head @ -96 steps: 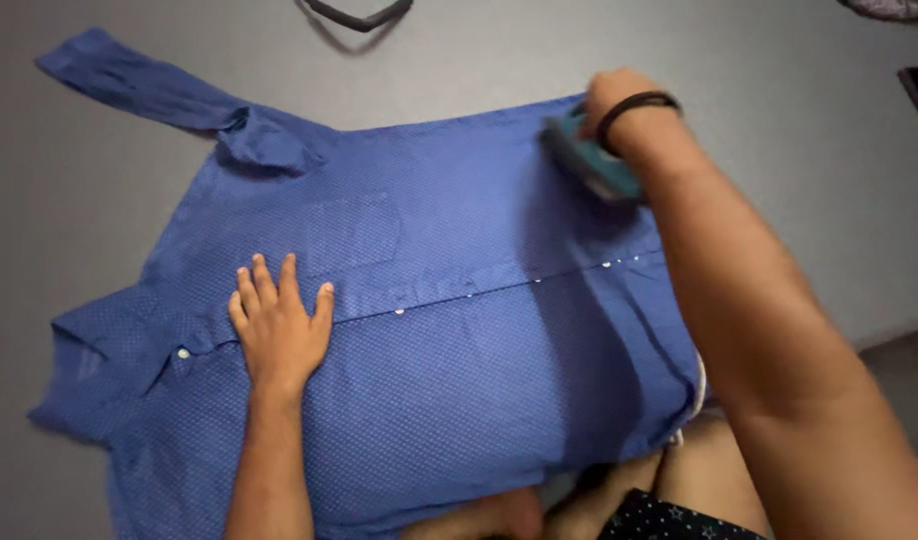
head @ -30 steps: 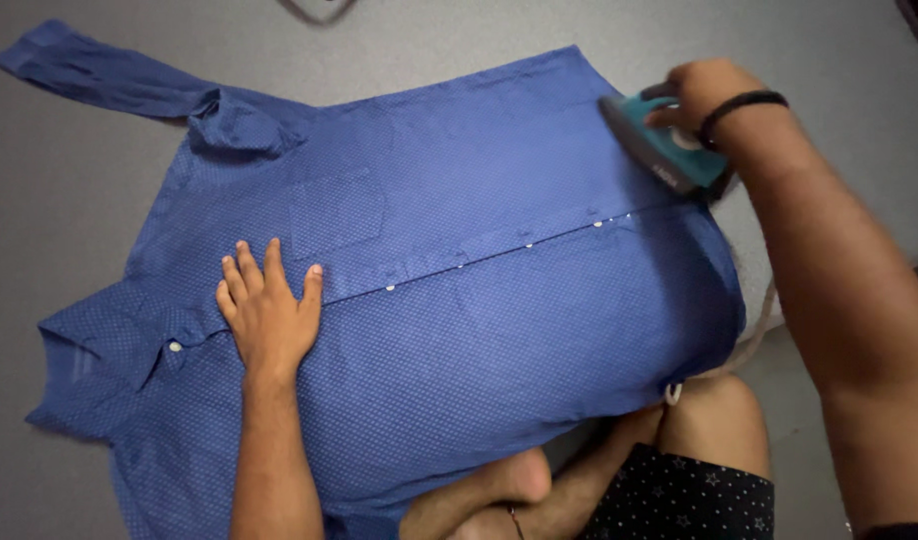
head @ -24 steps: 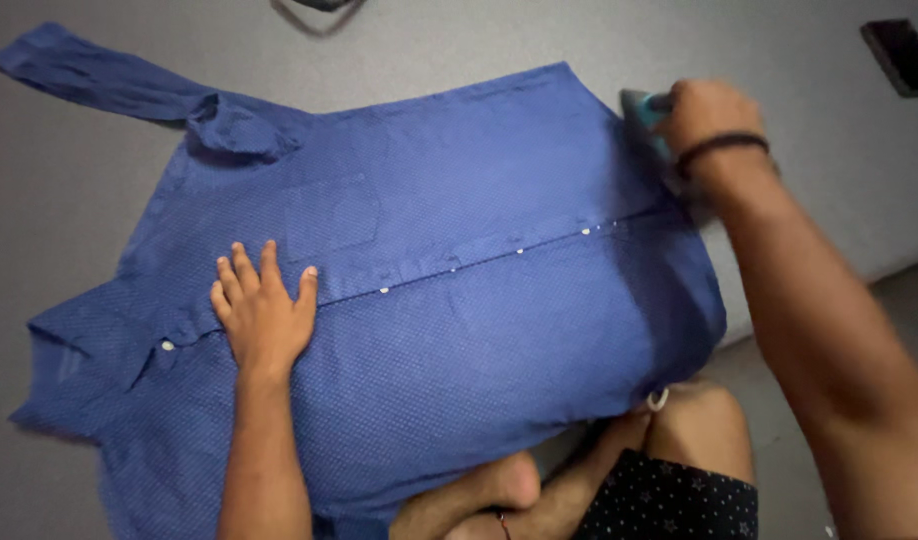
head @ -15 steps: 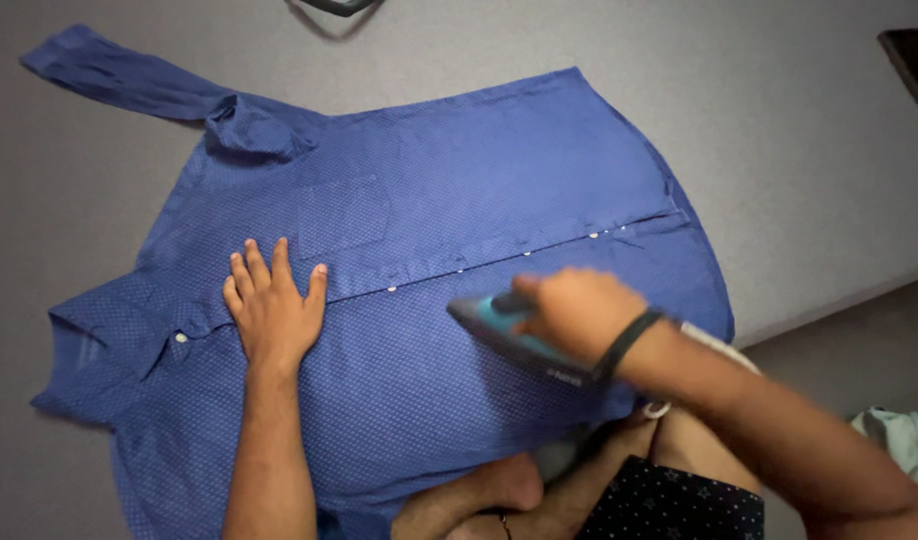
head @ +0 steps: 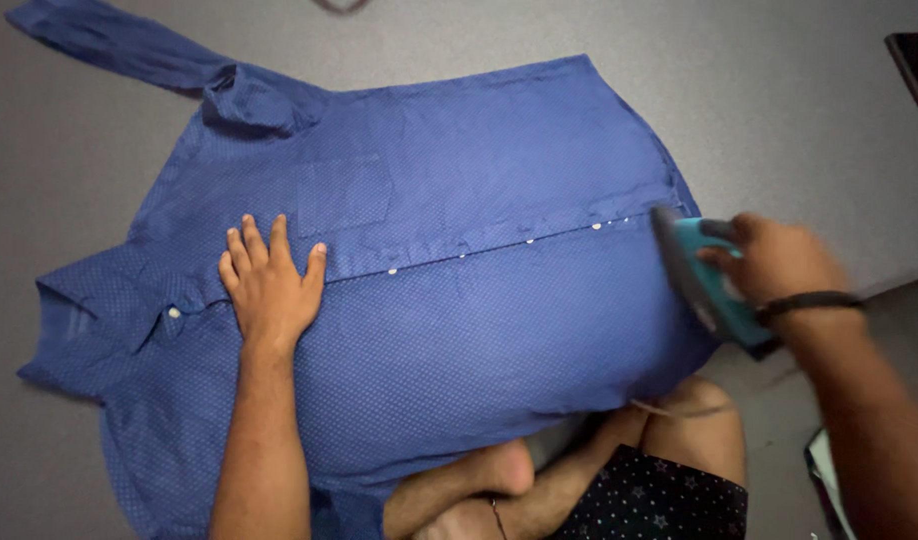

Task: The person irons a blue button-up shirt laid out on a bed. They use a handheld iron to smooth the front placket, pocket, and upper body, occasionally adjusting the fabric with their left hand.

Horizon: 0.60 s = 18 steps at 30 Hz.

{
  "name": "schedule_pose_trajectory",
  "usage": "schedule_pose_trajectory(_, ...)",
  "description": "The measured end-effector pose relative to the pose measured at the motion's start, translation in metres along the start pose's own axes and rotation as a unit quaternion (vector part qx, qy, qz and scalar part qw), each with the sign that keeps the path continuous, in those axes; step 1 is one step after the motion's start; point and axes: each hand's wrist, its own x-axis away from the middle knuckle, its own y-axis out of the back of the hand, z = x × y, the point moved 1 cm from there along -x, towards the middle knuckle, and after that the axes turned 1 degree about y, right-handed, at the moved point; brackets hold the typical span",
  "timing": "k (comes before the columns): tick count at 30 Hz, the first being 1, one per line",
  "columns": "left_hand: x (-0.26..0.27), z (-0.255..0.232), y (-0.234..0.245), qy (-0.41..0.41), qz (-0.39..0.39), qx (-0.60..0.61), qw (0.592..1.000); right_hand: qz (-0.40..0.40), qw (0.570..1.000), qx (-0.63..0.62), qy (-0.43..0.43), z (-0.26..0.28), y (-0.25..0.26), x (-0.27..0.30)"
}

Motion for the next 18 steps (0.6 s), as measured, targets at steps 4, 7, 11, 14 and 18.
schedule_pose_trajectory(4,0.001,-0.001,0.002,0.003,-0.002,0.021,1.000,-0.020,0.998,0.039,-0.039,-0.007,0.016,-0.001)
schedule_pose_trajectory(7,-0.004,0.000,0.018,0.000,-0.054,0.145,0.988,-0.064,0.993,0.084,0.059,0.009,0.037,0.013)
schedule_pose_trajectory(11,-0.024,0.024,0.043,0.154,-0.062,0.318,0.933,-0.057,0.978,-0.040,0.196,0.089,0.040,0.037)
schedule_pose_trajectory(14,-0.045,0.052,0.039,0.101,-0.103,0.211,0.967,-0.001,0.948,-0.077,0.308,0.186,0.026,0.051)
schedule_pose_trajectory(18,-0.053,0.071,-0.004,0.024,-0.136,0.037,0.990,-0.002,0.875,-0.135,0.466,0.316,-0.013,0.072)
